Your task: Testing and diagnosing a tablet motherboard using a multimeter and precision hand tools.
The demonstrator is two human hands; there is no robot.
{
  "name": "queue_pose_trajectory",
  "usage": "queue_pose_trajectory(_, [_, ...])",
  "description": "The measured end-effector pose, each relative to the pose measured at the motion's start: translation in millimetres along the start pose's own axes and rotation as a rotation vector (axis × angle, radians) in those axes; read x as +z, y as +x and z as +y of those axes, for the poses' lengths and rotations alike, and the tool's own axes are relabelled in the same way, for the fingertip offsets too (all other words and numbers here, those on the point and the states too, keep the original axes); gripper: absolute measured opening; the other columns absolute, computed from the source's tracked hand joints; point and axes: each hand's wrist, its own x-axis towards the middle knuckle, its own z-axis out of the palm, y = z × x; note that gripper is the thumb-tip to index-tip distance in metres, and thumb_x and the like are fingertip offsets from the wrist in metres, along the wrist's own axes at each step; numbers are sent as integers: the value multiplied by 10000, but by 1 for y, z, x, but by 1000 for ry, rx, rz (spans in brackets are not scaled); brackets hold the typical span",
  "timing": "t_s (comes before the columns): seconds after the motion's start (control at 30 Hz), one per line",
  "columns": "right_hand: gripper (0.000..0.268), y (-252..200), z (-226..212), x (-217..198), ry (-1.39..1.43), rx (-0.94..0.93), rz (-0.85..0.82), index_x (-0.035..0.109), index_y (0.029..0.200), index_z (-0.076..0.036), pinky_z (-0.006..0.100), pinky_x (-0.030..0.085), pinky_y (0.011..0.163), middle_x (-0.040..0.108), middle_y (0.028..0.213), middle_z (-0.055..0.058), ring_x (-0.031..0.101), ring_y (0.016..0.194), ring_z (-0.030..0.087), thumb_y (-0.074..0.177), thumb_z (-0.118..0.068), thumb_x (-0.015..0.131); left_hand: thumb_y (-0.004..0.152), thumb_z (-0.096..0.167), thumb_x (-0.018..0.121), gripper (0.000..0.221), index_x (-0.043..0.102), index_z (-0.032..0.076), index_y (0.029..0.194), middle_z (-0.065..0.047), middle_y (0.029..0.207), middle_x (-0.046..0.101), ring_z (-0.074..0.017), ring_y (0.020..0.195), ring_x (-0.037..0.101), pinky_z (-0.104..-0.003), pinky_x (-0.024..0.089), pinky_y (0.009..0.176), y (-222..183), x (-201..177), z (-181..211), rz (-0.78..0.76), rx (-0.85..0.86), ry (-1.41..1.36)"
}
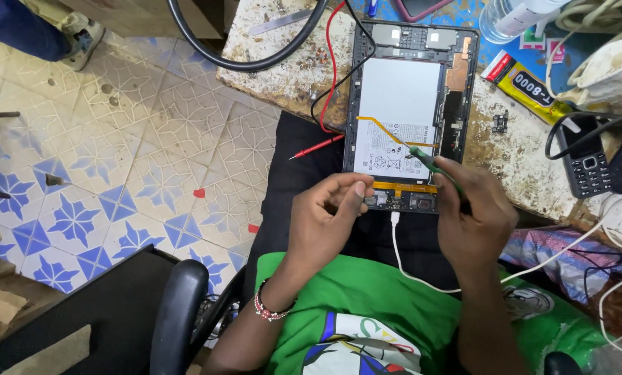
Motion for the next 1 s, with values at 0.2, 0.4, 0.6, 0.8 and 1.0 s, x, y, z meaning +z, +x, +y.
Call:
queue_pose_trajectory(0.2, [161, -19, -24, -19, 99, 138, -26, 699, 1216, 68, 352, 514, 848, 715, 1099, 200, 671, 968, 270, 1063, 20, 687, 891, 357, 682, 561, 682, -67, 1258, -204, 1076, 769, -238, 901, 767, -313, 650, 819, 21, 10, 3, -92, -339, -488])
queue_pose_trajectory(0.4, [150, -35, -33, -27, 91, 243, 2, 700, 1208, 24, 218, 204, 507, 667, 1074, 160, 351, 579, 72, 1058, 31, 700, 910, 325, 720, 476, 701, -61, 1188, -203, 1040, 763, -238, 877, 759, -323, 644, 805, 21, 12, -6, -151, -490, -745])
queue_pose_trajectory(0.6, [153, -39, -37, -31, 15, 220, -27, 721, 1208, 11, 231, 205, 516, 674, 1084, 153, 321, 559, 72, 1055, 27, 725, 891, 255, 757, 394, 718, -60, 1124, -202, 978, 767, -230, 815, 763, -305, 651, 749, 19, 11, -10, -109, -463, -718])
queue_pose_trajectory(0.8, [165, -37, -47, -35, -8, 235, -40, 730, 1234, -8, 245, 177, 531, 702, 983, 101, 285, 537, 63, 1072, -11, 700, 888, 223, 748, 368, 738, -70, 1109, -218, 978, 774, -238, 806, 765, -326, 670, 764, 14, 8, 1, -90, -327, -559])
queue_pose_trajectory(1.0, [182, -36, -46, -31, 116, 289, -27, 712, 1197, 59, 215, 398, 578, 714, 883, 137, 641, 728, 141, 1058, -44, 658, 885, 229, 740, 385, 748, -61, 1137, -210, 981, 783, -223, 807, 769, -279, 662, 737, 11, 2, 6, -125, -315, -449])
